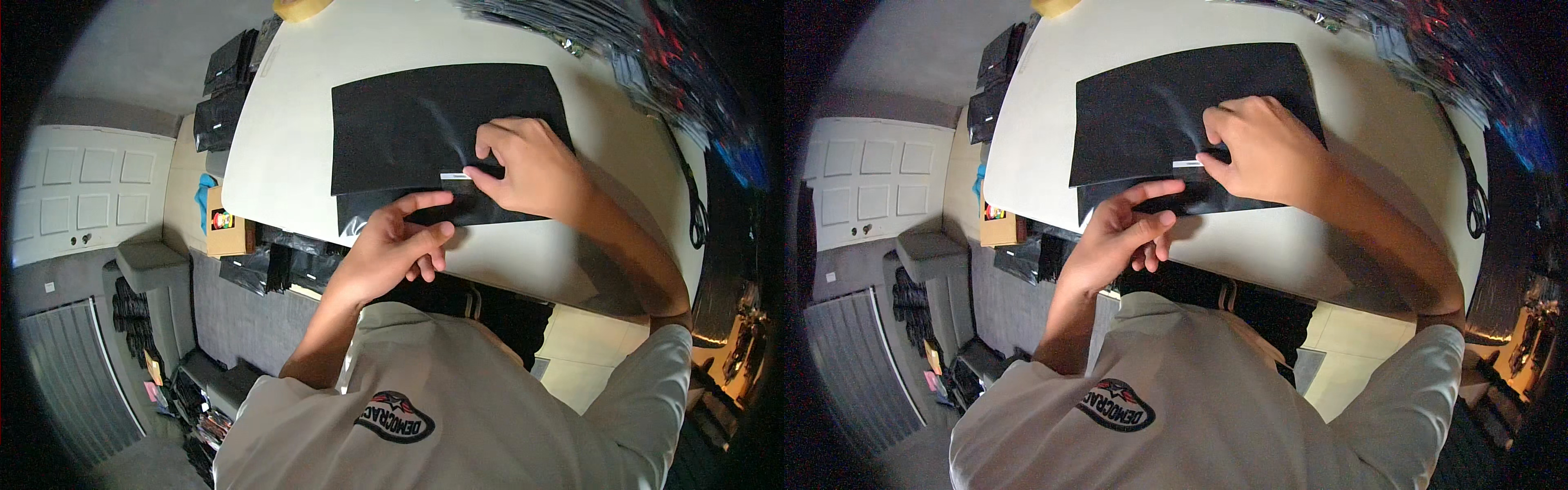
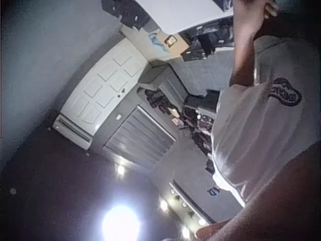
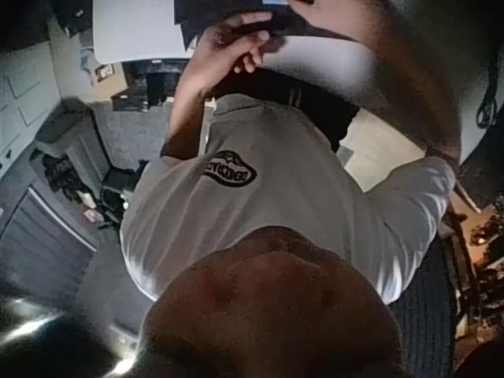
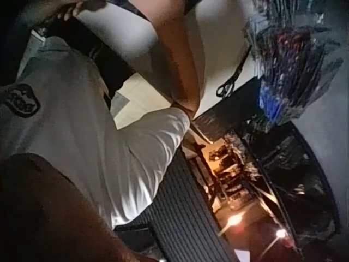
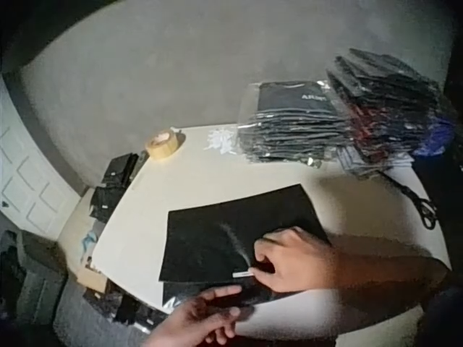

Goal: Packing t-shirts into black mailing bags and applying shipping labels.

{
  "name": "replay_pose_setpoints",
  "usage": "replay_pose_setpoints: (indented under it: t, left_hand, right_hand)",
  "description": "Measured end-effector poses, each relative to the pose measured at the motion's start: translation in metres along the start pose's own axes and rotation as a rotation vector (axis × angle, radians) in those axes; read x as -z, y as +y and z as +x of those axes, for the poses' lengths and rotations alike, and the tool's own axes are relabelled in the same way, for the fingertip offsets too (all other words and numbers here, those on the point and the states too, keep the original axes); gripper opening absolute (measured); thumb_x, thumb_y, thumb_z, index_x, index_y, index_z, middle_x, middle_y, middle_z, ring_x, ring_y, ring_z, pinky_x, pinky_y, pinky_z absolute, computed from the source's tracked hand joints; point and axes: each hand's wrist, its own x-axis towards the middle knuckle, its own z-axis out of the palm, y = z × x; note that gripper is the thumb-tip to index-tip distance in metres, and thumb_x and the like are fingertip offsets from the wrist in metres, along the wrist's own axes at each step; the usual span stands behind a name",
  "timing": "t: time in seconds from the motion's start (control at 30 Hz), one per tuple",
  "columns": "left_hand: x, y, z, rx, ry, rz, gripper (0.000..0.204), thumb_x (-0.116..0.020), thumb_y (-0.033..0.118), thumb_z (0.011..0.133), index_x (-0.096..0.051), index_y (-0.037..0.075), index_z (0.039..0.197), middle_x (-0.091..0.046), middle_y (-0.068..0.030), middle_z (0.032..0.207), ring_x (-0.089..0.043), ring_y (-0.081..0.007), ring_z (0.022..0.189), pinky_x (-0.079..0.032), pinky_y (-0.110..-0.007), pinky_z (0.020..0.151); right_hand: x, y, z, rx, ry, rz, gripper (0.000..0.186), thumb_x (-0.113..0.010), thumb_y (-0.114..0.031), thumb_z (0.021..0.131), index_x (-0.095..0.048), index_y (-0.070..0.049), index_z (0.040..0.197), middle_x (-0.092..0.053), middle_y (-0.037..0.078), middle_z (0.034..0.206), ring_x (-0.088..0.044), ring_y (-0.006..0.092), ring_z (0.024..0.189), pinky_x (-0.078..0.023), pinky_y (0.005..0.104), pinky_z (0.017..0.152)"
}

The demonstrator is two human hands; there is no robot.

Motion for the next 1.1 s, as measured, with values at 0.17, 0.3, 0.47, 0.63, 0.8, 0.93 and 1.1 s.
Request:
replay_pose_setpoints:
  t: [0.17, 0.3, 0.47, 0.63, 0.8, 0.93, 1.1]
  left_hand:
    - [0.003, 0.001, -0.001, 0.027, -0.016, 0.015, 0.058, -0.071, 0.030, 0.102, -0.049, 0.000, 0.146, -0.071, -0.0034, 0.074, -0.065, -0.0088, 0.059, -0.044, -0.019, 0.050]
    - [0.004, 0.000, 0.000, 0.021, -0.038, -0.009, 0.060, -0.071, 0.031, 0.102, -0.048, -0.001, 0.147, -0.071, -0.0037, 0.074, -0.066, -0.0090, 0.060, -0.044, -0.019, 0.050]
    - [0.004, 0.000, 0.000, 0.021, -0.047, -0.018, 0.062, -0.071, 0.031, 0.101, -0.047, -0.002, 0.148, -0.071, -0.0036, 0.074, -0.066, -0.0093, 0.060, -0.045, -0.020, 0.051]
    - [0.004, 0.000, -0.002, 0.025, -0.036, -0.015, 0.062, -0.071, 0.031, 0.101, -0.047, -0.002, 0.148, -0.071, -0.0035, 0.075, -0.065, -0.0094, 0.060, -0.045, -0.020, 0.051]
    - [0.004, 0.000, -0.004, 0.033, -0.039, -0.004, 0.060, -0.071, 0.031, 0.101, -0.049, -0.002, 0.147, -0.070, -0.0030, 0.074, -0.065, -0.0090, 0.059, -0.045, -0.020, 0.051]
    - [0.009, -0.003, -0.008, 0.053, -0.034, 0.032, 0.050, -0.070, 0.030, 0.102, -0.058, -0.001, 0.139, -0.070, -0.0022, 0.075, -0.065, -0.0088, 0.059, -0.047, -0.020, 0.053]
    - [0.004, -0.012, -0.018, -0.164, 0.088, 0.034, 0.024, -0.074, 0.022, 0.099, -0.077, 0.003, 0.112, -0.072, -0.0041, 0.079, -0.066, -0.0112, 0.065, -0.052, -0.023, 0.059]
  right_hand:
    - [0.004, 0.001, 0.000, 0.188, 0.027, 0.095, 0.023, -0.074, -0.011, 0.080, -0.070, 0.001, 0.100, -0.071, 0.020, 0.106, -0.069, 0.0388, 0.101, -0.056, 0.0467, 0.088]
    - [-0.003, -0.018, -0.021, 0.353, -0.021, 0.010, 0.050, -0.071, -0.009, 0.076, -0.066, 0.007, 0.123, -0.069, 0.025, 0.125, -0.067, 0.0378, 0.119, -0.054, 0.0447, 0.103]
    - [-0.007, -0.029, -0.032, 0.333, -0.138, -0.154, 0.063, -0.070, -0.012, 0.076, -0.057, 0.017, 0.131, -0.064, 0.034, 0.132, -0.065, 0.0410, 0.124, -0.049, 0.0444, 0.111]
    - [0.000, -0.030, -0.031, 0.234, -0.183, -0.071, 0.062, -0.068, -0.012, 0.078, -0.058, 0.013, 0.134, -0.062, 0.029, 0.138, -0.064, 0.0368, 0.127, -0.050, 0.0458, 0.108]
    - [-0.001, -0.024, -0.033, 0.298, -0.193, -0.124, 0.062, -0.067, -0.012, 0.078, -0.059, 0.010, 0.135, -0.062, 0.026, 0.140, -0.063, 0.0345, 0.129, -0.052, 0.0452, 0.104]
    - [-0.005, -0.022, -0.033, 0.331, -0.224, -0.130, 0.062, -0.066, -0.012, 0.078, -0.059, 0.010, 0.135, -0.060, 0.026, 0.143, -0.061, 0.0339, 0.131, -0.051, 0.0452, 0.105]
    - [-0.005, -0.031, -0.037, 0.270, -0.273, -0.173, 0.066, -0.068, -0.011, 0.079, -0.055, 0.011, 0.140, -0.055, 0.026, 0.148, -0.053, 0.0373, 0.140, -0.044, 0.0478, 0.116]
